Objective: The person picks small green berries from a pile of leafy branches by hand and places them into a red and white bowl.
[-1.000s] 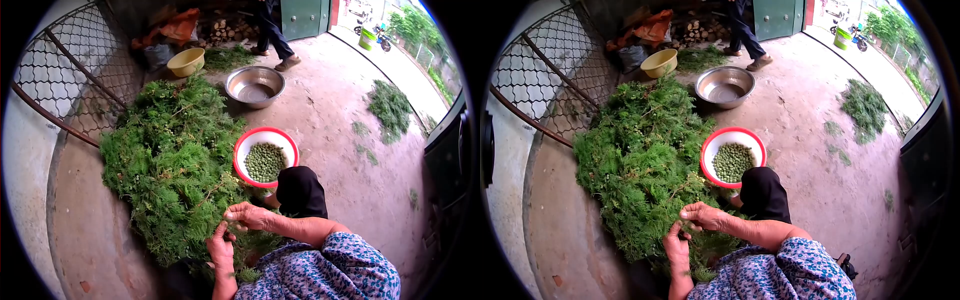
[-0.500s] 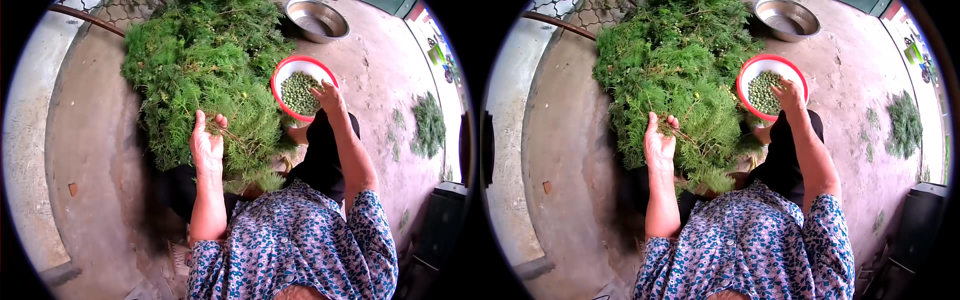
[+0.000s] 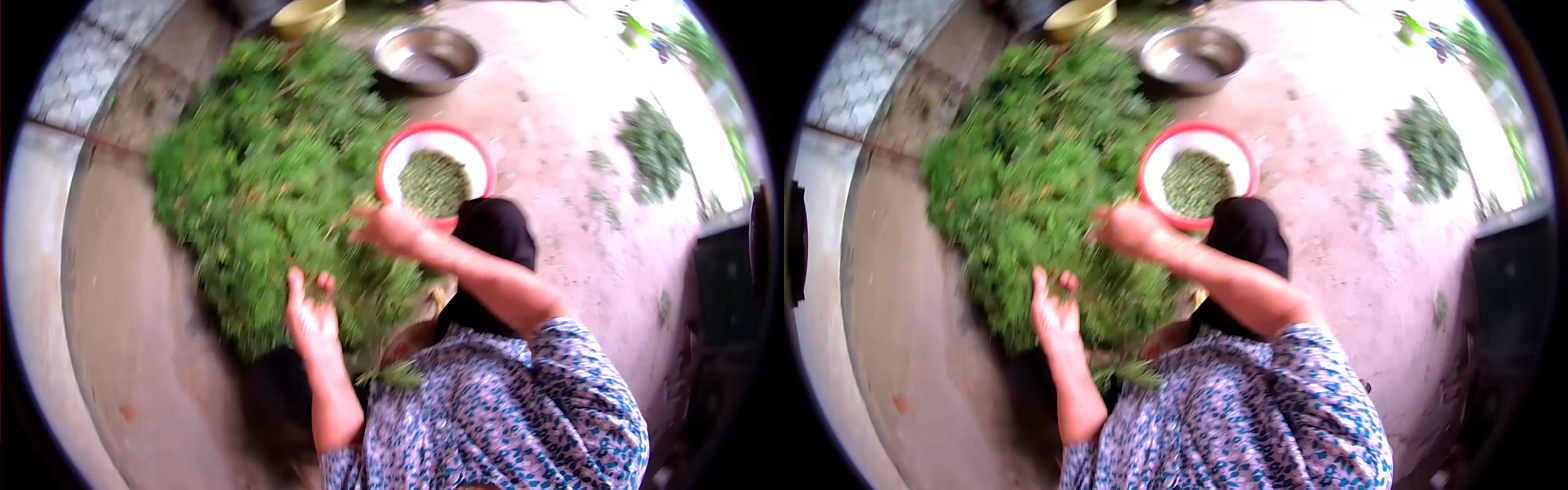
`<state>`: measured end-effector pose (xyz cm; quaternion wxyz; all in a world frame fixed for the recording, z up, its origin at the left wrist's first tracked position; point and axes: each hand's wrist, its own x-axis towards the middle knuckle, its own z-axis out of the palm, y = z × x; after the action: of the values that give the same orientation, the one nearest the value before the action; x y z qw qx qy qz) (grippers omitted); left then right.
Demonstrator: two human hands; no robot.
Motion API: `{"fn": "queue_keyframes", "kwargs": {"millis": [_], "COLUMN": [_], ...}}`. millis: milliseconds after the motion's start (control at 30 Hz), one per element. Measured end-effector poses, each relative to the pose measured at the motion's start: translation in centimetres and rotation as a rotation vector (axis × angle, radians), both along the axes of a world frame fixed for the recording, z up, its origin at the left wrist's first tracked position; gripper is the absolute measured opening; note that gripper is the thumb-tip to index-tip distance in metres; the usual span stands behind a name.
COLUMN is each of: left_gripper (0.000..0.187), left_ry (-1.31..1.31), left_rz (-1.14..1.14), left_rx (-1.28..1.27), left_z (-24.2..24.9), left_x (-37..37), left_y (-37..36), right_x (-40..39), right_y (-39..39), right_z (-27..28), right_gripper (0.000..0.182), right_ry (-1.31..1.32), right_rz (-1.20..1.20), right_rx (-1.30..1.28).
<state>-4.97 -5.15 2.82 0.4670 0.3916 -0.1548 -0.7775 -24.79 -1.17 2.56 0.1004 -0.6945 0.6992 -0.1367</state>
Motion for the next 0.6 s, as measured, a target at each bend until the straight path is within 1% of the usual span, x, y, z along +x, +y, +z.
{"fn": "queue_keyframes", "kwargs": {"millis": [33,67,100,133,167,233,267,300,367,433,500,533,567,600], "left_gripper": [0.036,0.035,0.036,0.036,0.040,0.047,0.051,0.055,0.061,0.062,0.057,0.047,0.037,0.032], "left_ry": [-0.037,-0.040,-0.072,-0.100,-0.152,-0.339,-0.404,-0.471,-0.551,-0.525,-0.600,-0.421,-0.371,-0.432], "left_rz": [0.001,-0.017,-0.039,-0.027,-0.072,-0.147,-0.199,-0.240,-0.327,-0.344,-0.422,-0.407,-0.443,-0.467], "left_rx": [0.000,-0.002,-0.032,-0.050,-0.133,-0.120,-0.137,-0.157,-0.127,-0.063,-0.159,-0.302,-0.278,-0.243], "left_z": [0.4,0.8,0.9,1.1,0.4,1.3,0.6,0.0,-2.2,-1.7,-3.3,-2.4,-0.9,-1.8], "left_x": [-0.1,-0.2,-0.1,-0.3,-0.3,-0.7,-0.4,-0.4,0.1,-0.8,-0.8,-1.6,-2.0,-1.6], "left_y": [0.6,1.0,1.2,1.7,1.7,2.5,2.7,2.7,2.4,3.3,3.5,4.2,4.8,4.7], "right_x": [0.6,0.6,0.2,0.0,0.1,0.3,0.7,0.8,1.1,1.4,1.6,1.8,1.9,1.9], "right_y": [-0.2,-0.9,0.2,0.9,1.3,1.8,2.0,2.0,2.1,2.3,2.2,2.2,2.2,2.2], "right_z": [-1.3,-3.4,-3.3,-3.2,-3.0,-2.3,-2.1,-1.8,-1.4,-1.3,-0.9,-0.8,-0.7,-0.9], "right_gripper": [0.026,0.021,0.017,0.016,0.017,0.019,0.017,0.017,0.014,0.013,0.013,0.013,0.013,0.013], "right_ry": [-0.079,0.025,-0.148,-0.343,-0.555,-0.669,-0.632,-0.628,-0.694,-0.700,-0.708,-0.726,-0.743,-0.678], "right_rz": [-0.086,-0.011,0.047,-0.009,-0.038,-0.130,-0.197,-0.167,-0.180,-0.169,-0.167,-0.183,-0.201,-0.199], "right_rx": [0.002,0.022,-0.201,-0.251,-0.305,-0.308,-0.264,-0.275,-0.343,-0.351,-0.356,-0.413,-0.469,-0.410]}}
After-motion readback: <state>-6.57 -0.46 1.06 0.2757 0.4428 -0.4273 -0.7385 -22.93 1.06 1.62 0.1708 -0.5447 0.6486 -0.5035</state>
